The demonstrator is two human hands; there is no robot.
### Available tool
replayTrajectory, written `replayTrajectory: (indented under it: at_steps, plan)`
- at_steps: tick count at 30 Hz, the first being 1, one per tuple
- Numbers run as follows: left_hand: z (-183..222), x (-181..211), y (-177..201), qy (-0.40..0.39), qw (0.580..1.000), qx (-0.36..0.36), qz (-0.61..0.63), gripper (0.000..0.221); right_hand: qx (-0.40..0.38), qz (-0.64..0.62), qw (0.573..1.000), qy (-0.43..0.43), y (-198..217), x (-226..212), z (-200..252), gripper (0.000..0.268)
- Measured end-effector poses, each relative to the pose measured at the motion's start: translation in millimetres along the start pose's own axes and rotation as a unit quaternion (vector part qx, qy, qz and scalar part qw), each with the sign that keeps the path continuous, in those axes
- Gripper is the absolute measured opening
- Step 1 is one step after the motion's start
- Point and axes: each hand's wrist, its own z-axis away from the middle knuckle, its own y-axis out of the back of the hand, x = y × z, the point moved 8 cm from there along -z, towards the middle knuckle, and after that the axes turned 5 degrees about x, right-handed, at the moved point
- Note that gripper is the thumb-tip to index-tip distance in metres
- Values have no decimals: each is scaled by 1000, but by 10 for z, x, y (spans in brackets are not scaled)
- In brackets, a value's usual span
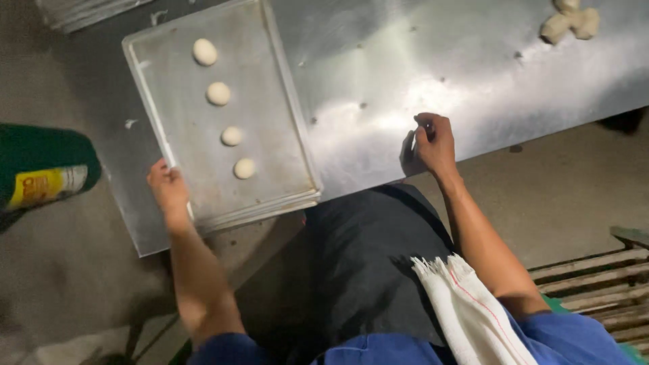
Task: Shaping pieces of dough into balls and placing them on a tray, followed by rolling a larger piece of dough.
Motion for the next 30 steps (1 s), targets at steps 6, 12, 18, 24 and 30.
replayTrajectory:
  at_steps: [6, 12, 18, 24, 30]
  plan:
    - [61, 513, 183, -26, 998, 13, 59, 31, -190, -5, 979, -68, -193, 36, 83, 42]
    - [472, 500, -606, 391, 632, 46, 668, 7, -247, -21, 961, 120, -860, -590, 76, 51]
    - [1100, 1320, -1088, 296, 693, 56, 655, 7, -200, 16, 972, 125, -189, -353, 65, 61]
    - [1440, 3834, -697, 44, 985, 5, 164, 31, -197, 53, 978, 38, 776, 103, -225, 58]
    - [1563, 4513, -1430, 15, 976, 13, 218, 35, -128, 55, 989, 48, 1488, 661, -486, 59]
